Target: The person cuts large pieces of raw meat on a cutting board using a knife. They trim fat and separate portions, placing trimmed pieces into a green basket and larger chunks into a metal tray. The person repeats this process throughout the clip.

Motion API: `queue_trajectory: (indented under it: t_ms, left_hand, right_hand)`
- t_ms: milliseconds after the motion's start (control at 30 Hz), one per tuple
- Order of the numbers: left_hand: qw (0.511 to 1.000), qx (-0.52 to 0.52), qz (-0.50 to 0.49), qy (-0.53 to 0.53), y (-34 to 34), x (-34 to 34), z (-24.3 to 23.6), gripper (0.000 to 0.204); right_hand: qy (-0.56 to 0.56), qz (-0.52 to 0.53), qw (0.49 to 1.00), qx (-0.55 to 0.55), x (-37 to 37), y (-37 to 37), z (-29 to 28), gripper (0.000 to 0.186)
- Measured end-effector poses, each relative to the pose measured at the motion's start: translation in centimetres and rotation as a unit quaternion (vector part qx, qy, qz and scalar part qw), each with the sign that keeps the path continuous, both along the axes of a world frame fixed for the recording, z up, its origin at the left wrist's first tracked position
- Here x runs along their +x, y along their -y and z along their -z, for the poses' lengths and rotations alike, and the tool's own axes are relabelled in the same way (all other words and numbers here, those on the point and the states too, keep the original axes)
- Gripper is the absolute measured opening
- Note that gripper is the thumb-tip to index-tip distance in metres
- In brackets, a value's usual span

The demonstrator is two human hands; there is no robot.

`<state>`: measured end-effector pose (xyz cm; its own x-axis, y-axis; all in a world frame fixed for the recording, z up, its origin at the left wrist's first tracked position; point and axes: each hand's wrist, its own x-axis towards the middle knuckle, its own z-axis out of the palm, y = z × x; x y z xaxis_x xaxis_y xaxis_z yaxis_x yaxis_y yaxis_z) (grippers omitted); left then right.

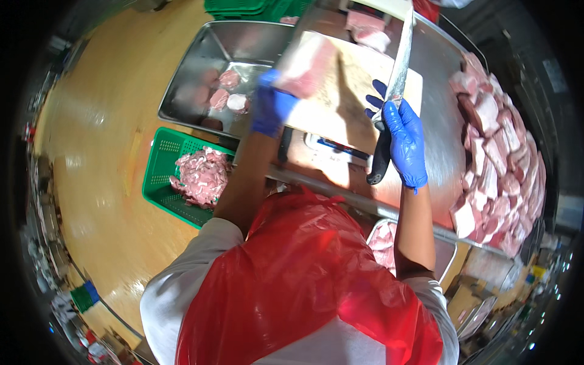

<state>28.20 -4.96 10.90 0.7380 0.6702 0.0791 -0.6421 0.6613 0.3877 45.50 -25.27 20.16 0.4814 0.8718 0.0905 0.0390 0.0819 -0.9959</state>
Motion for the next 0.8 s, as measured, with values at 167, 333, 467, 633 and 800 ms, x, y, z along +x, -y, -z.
queue_trajectory:
  t_ms: [167,333,467,633,800]
  left_hand:
    - [0.866,0.327,-0.215,-0.311,-14.3,-5.7,0.0,0.030]
    - [0.422,0.551,-0.530,-0.488,-11.9,3.9,-7.6,0.021]
    - [0.819,0.533,-0.081,-0.196,13.5,21.7,-13.0,0.021]
    - [0.522,0.832,0.190,0.000,33.2,35.0,-1.4,0.075]
    - [0.325,0.909,0.262,0.005,49.2,46.3,9.1,0.114]
  right_hand:
    - [0.009,0.117,0.992,-0.037,3.7,10.2,3.9,0.035]
    - [-0.097,0.284,0.951,-0.073,2.3,20.9,9.1,0.035]
    - [-0.162,0.430,0.887,-0.041,-2.0,27.7,14.0,0.032]
    - [-0.200,0.552,0.809,-0.002,-5.1,34.2,15.2,0.024]
    - [-0.213,0.667,0.713,-0.024,-7.3,41.2,19.1,0.025]
